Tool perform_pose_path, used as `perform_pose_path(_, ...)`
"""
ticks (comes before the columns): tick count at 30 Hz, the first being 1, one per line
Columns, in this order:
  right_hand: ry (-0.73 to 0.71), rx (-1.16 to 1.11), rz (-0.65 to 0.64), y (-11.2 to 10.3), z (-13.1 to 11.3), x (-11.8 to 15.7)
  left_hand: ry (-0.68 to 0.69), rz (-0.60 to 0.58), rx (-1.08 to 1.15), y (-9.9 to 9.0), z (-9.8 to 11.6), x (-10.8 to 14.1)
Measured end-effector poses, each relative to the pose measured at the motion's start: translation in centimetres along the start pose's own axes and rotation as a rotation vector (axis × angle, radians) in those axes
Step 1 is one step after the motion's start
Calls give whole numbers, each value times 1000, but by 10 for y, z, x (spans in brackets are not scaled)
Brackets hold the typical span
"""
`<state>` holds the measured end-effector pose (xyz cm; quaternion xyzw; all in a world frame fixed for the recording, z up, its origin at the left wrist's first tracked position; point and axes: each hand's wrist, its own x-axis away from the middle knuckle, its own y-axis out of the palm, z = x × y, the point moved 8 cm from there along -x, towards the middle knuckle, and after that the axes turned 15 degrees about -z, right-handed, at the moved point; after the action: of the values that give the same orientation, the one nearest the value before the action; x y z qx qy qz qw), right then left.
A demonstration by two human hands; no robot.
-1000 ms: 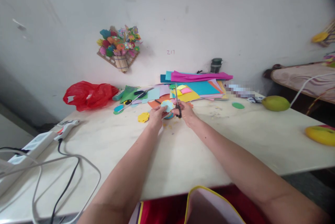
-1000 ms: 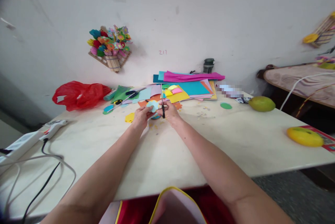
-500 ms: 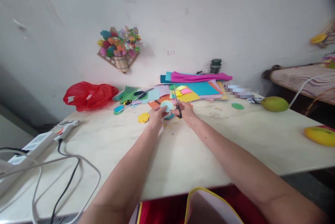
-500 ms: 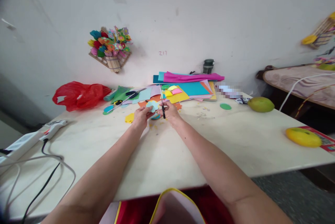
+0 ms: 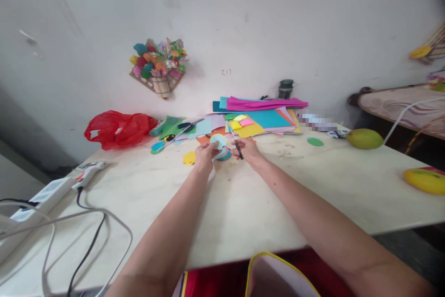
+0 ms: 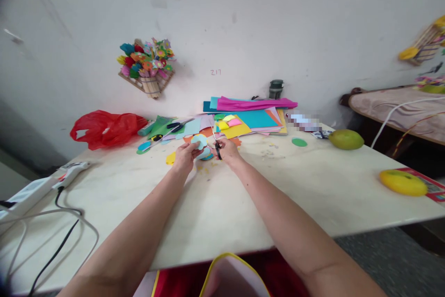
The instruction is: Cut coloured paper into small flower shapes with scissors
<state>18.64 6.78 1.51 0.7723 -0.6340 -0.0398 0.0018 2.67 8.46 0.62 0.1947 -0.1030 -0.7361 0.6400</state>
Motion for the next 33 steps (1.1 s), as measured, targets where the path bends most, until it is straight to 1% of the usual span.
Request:
perform_pose_path(5, -17, 33, -17, -3, 2, -2, 37, 16, -16, -2, 5, 1)
perform_pose_path(7, -7, 49, -44, -3, 3, -1, 47, 20, -14, -2, 6, 0)
perform_pose_path(9, 8, 72, -109, 1, 4, 1, 56, 25, -11, -4, 6, 0)
perform_pose_path(15, 13, 76, -363, 20, 5, 8, 78, 71, 8, -9, 8, -2)
perform_pose_path(19, 17, 67, -459, 28, 8, 10, 79, 97, 31, -10, 9, 0)
perform_pose_path(23, 25, 88, -481, 29, 12, 9, 82, 97, 45, -9, 9, 0)
perform_pose_path(26, 19, 96, -471, 29, 13, 7, 75, 85, 61, -8, 8, 0)
perform_pose_path(29, -2, 101, -455, 28, 13, 6, 68, 79, 81, -7, 7, 1)
perform_pose_path(33, -27, 102, -465, 30, 13, 4, 63, 68, 87, -4, 6, 1)
